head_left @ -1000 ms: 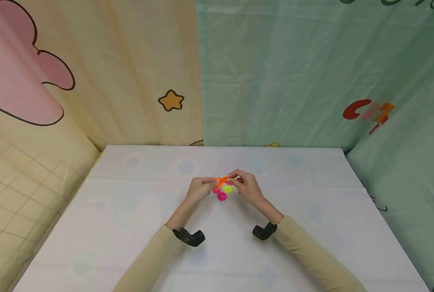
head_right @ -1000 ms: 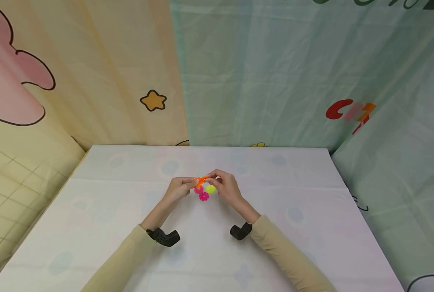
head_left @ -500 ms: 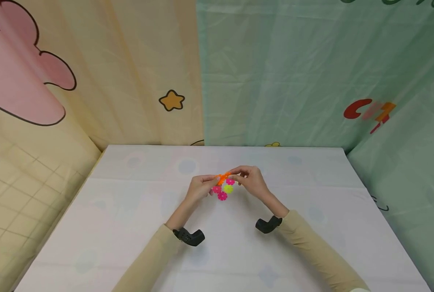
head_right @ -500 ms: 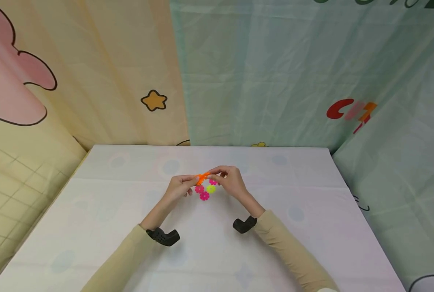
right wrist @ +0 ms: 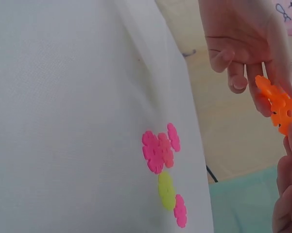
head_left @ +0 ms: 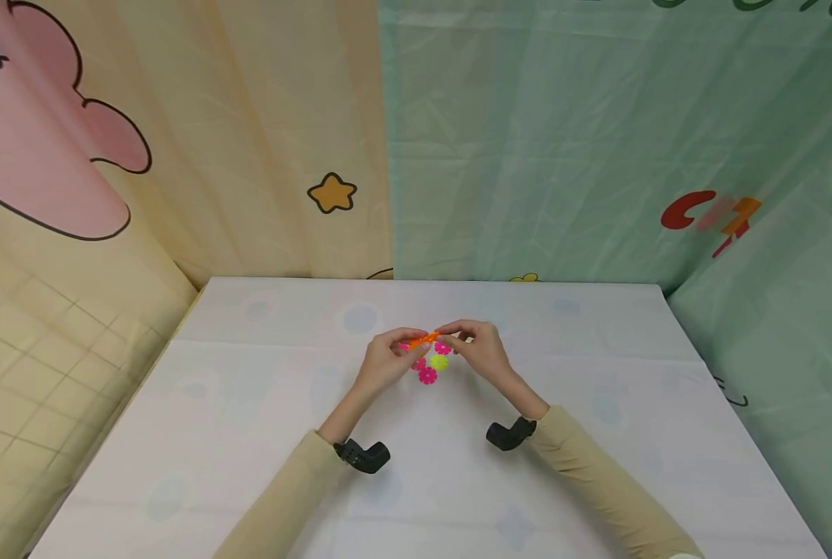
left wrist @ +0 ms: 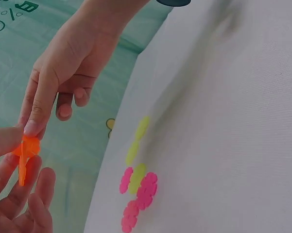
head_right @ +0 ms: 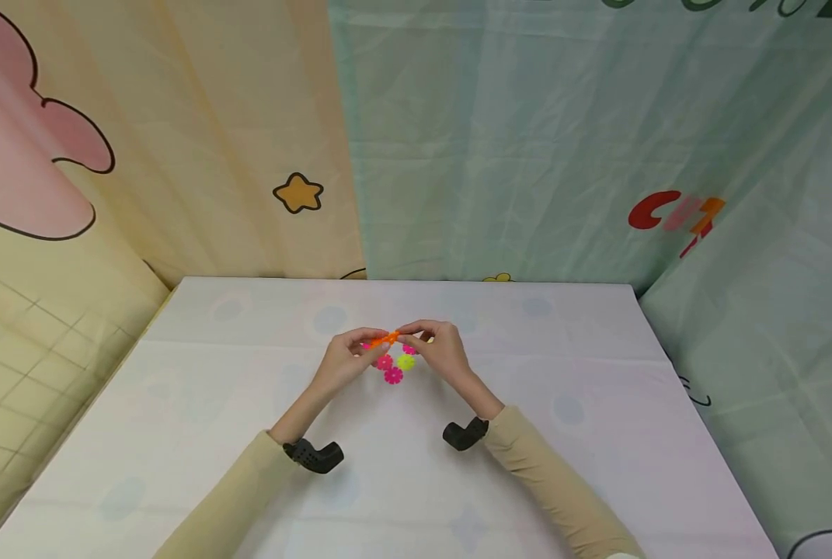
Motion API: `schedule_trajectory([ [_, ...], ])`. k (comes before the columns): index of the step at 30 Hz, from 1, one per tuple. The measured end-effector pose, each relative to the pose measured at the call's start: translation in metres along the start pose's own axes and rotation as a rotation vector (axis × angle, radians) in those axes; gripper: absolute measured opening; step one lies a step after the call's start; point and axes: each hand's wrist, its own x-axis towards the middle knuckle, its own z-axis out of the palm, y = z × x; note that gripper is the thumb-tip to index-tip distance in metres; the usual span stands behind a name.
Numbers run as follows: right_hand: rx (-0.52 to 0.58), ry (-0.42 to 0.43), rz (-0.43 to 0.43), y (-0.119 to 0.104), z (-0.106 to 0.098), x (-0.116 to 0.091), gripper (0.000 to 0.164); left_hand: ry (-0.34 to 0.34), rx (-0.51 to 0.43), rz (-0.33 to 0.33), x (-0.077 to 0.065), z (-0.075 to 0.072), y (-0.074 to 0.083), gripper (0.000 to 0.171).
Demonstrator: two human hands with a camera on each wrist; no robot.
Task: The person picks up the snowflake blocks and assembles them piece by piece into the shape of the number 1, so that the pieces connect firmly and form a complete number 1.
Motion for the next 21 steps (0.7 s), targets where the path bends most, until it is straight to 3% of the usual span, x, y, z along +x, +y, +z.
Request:
schedule_trajectory([
  [8,-0.015,-0.003,-0.016,-0.003,0.005,0.001,0.016,0.100,0.097,0.070,0.000,0.003,0.001,0.023],
  [21,-0.100,0.001,0.021,0.009,-0.006,0.000,0.017,0.187,0.113,0.058,-0.004,-0.002,-0.010,0.015],
])
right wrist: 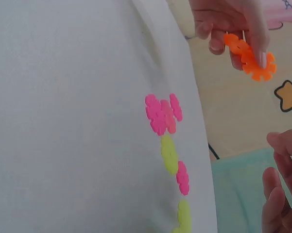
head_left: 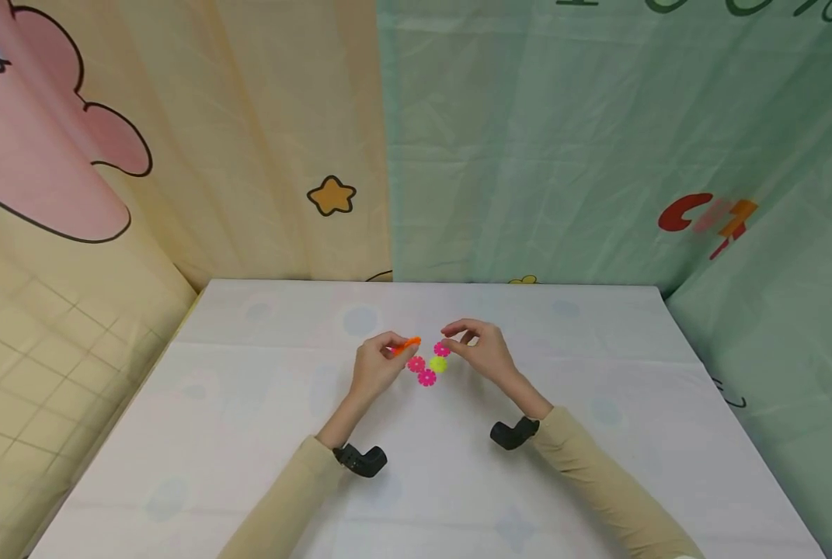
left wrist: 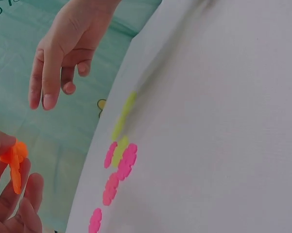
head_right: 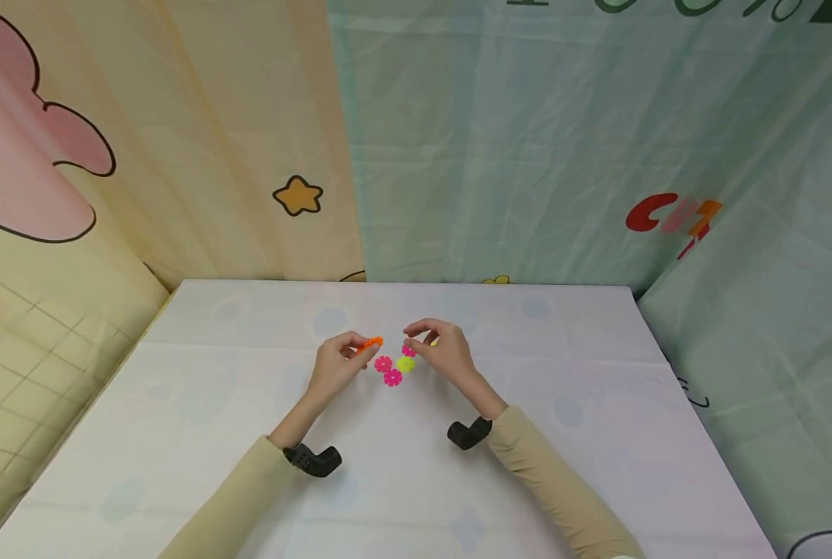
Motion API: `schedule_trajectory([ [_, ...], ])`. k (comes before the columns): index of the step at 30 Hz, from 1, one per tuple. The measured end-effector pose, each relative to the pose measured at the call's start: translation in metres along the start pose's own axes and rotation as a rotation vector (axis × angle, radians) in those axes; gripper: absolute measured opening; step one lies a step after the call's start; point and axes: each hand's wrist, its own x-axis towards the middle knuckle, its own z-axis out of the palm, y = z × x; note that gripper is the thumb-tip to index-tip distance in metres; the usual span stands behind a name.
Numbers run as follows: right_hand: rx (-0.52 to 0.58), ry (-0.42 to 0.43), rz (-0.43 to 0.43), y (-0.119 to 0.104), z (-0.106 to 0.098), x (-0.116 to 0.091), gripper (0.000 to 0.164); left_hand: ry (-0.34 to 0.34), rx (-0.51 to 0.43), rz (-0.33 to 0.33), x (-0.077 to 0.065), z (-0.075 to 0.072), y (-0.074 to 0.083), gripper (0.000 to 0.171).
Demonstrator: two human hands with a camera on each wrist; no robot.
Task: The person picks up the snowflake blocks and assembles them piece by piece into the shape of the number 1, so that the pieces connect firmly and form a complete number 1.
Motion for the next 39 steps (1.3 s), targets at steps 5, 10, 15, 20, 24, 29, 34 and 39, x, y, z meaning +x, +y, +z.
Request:
schedule_trajectory([
  [5,-0.056,-0.003,0.052,0.010,-0.008,0.002,0.020,0.017,-0.009,-0.039,-0.002,-0.002,-0.007,0.015],
  [10,-0.114,-0.013,0.089,0.020,-0.016,0.002,0.025,0.013,-0.032,-0.051,-0.004,-0.004,-0.013,0.017],
  [15,-0.162,-0.030,0.129,0.029,-0.022,0.001,0.028,0.005,-0.038,-0.054,-0.005,-0.006,-0.015,0.018],
  [20,-0.194,-0.060,0.191,0.040,-0.026,-0.001,0.030,-0.013,-0.038,-0.059,-0.007,-0.006,-0.017,0.020],
  [24,-0.216,-0.104,0.231,0.050,-0.028,-0.003,0.032,-0.030,-0.045,-0.077,-0.008,-0.003,-0.020,0.021],
  [29,-0.216,-0.127,0.253,0.055,-0.032,-0.005,0.033,-0.034,-0.064,-0.061,-0.008,0.000,-0.020,0.023],
  [34,-0.238,-0.145,0.271,0.057,-0.034,-0.004,0.033,-0.034,-0.066,-0.067,-0.007,0.002,-0.019,0.023],
  [39,-0.244,-0.152,0.290,0.058,-0.033,-0.005,0.031,-0.042,-0.066,-0.075,-0.006,0.004,-0.018,0.022],
])
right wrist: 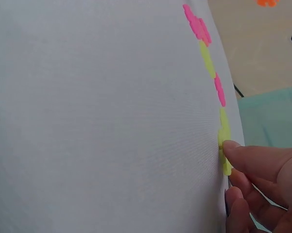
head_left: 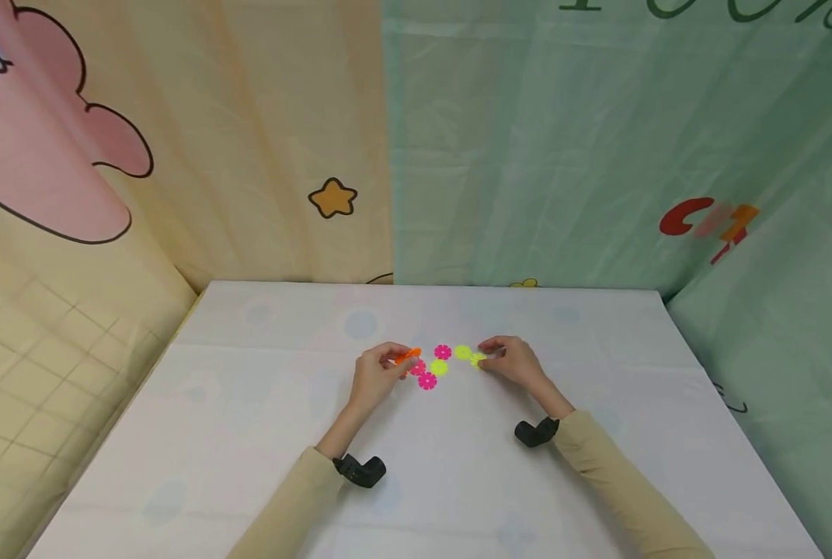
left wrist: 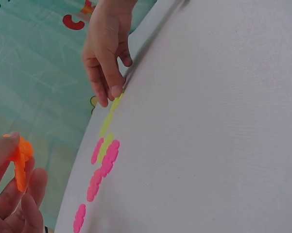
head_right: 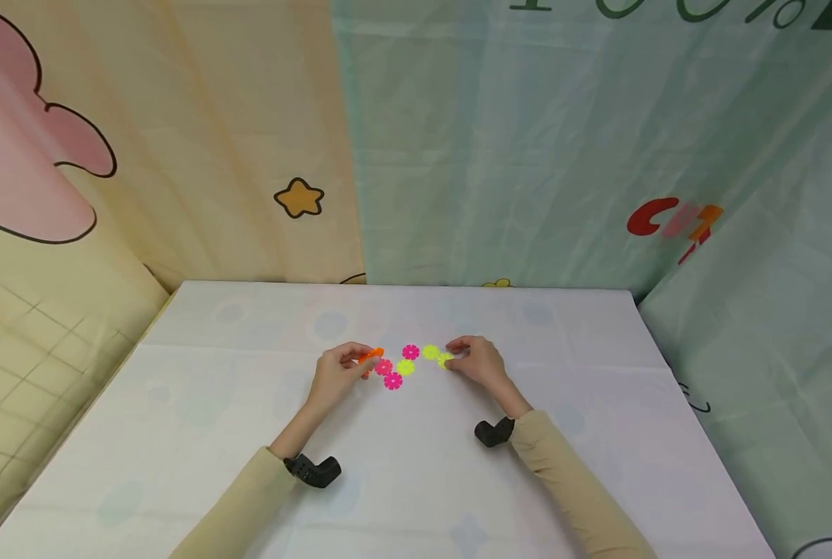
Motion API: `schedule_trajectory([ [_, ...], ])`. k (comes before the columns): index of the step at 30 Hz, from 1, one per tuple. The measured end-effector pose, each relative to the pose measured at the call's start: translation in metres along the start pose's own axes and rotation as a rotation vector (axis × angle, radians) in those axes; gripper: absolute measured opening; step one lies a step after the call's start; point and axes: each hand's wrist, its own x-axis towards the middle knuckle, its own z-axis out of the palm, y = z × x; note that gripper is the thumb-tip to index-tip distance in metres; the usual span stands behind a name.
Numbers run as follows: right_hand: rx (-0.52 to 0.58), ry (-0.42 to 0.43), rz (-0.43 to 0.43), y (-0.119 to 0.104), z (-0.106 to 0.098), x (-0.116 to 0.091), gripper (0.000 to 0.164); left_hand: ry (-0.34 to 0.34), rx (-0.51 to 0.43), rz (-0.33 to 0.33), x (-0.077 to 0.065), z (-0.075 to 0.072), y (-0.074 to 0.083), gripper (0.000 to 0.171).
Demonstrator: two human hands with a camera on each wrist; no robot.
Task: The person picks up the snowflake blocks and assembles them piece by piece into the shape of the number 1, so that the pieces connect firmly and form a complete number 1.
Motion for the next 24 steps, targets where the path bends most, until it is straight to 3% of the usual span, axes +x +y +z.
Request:
schedule_trajectory([
  [16,-0.052,-0.040,-0.014,0.002,-0.010,-0.003,0.022,-0.003,-0.007,0.007,-0.002,0.003,0.003,0.020],
  [24,-0.114,-0.059,-0.026,-0.005,-0.014,-0.007,0.019,-0.002,0.005,0.040,-0.002,0.006,0.003,0.016],
])
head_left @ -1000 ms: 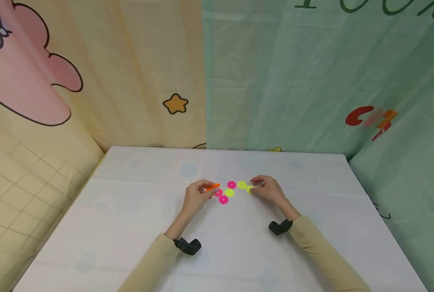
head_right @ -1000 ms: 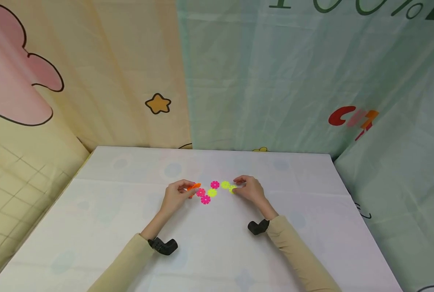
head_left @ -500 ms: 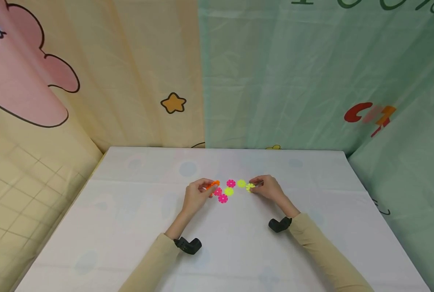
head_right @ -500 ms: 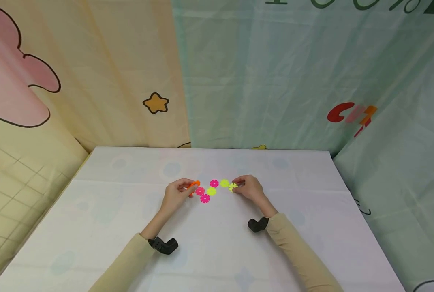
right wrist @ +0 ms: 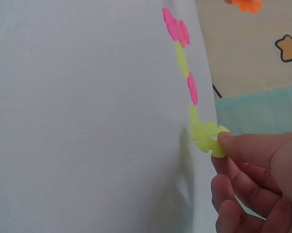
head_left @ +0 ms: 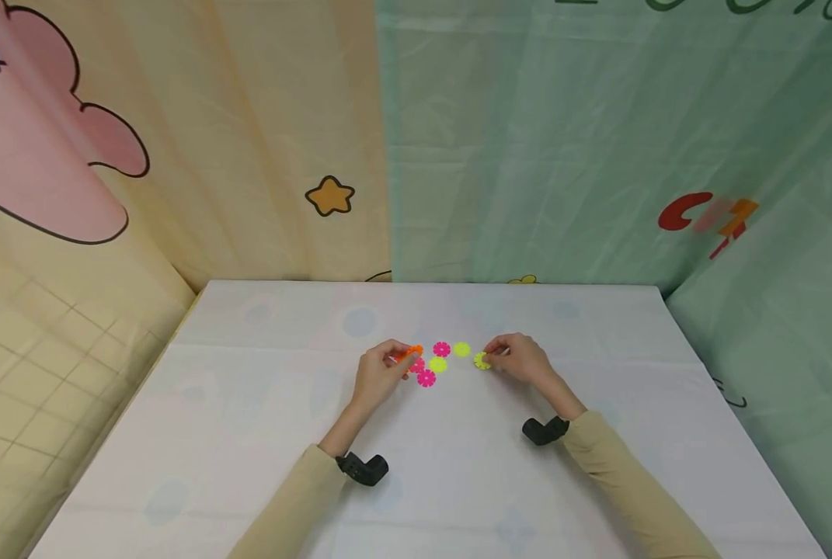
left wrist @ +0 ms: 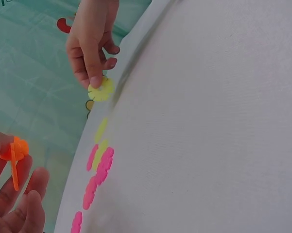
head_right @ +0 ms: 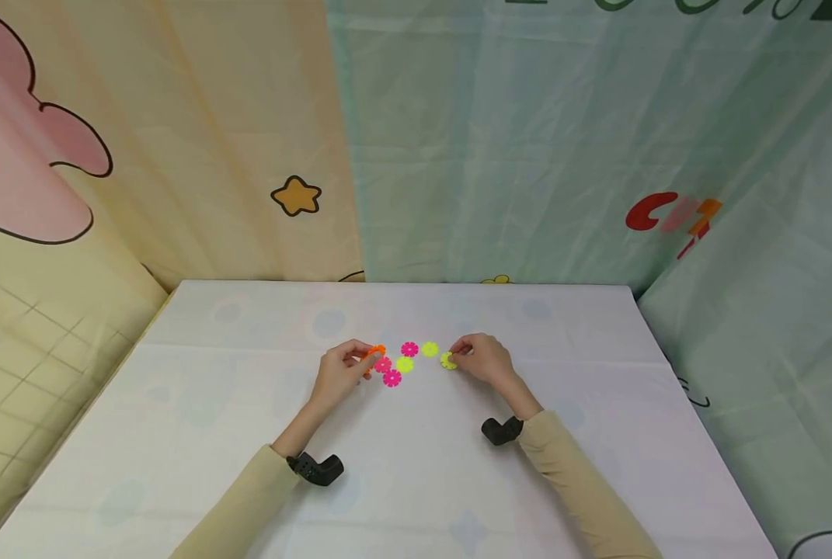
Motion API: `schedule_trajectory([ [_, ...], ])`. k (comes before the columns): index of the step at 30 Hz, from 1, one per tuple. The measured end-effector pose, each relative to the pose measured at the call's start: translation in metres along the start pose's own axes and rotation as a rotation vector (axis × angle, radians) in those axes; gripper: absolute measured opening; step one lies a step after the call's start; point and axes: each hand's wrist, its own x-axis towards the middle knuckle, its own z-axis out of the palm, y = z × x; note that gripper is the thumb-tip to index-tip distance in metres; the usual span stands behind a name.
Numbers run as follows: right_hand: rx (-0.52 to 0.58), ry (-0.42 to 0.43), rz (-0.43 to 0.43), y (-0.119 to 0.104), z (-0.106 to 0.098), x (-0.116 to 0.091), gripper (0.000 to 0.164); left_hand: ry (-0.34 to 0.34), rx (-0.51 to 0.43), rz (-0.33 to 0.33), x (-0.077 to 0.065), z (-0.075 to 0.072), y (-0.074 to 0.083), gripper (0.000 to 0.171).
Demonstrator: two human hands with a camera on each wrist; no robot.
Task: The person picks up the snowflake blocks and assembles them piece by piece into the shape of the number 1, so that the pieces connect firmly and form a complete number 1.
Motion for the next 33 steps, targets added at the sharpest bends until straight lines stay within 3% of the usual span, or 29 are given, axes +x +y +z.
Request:
schedule_trajectory([
  [11,0.054,0.081,-0.073,-0.023,-0.001,-0.010,0.022,-0.020,-0.024,0.004,0.001,0.004,0.001,0.013],
  [18,0.165,0.104,-0.132,-0.039,0.001,-0.015,0.022,-0.041,-0.030,0.037,0.000,0.006,0.004,0.012],
  [33,0.415,0.174,-0.151,-0.070,0.012,-0.015,0.024,-0.046,0.041,0.072,0.003,0.019,0.011,0.014],
])
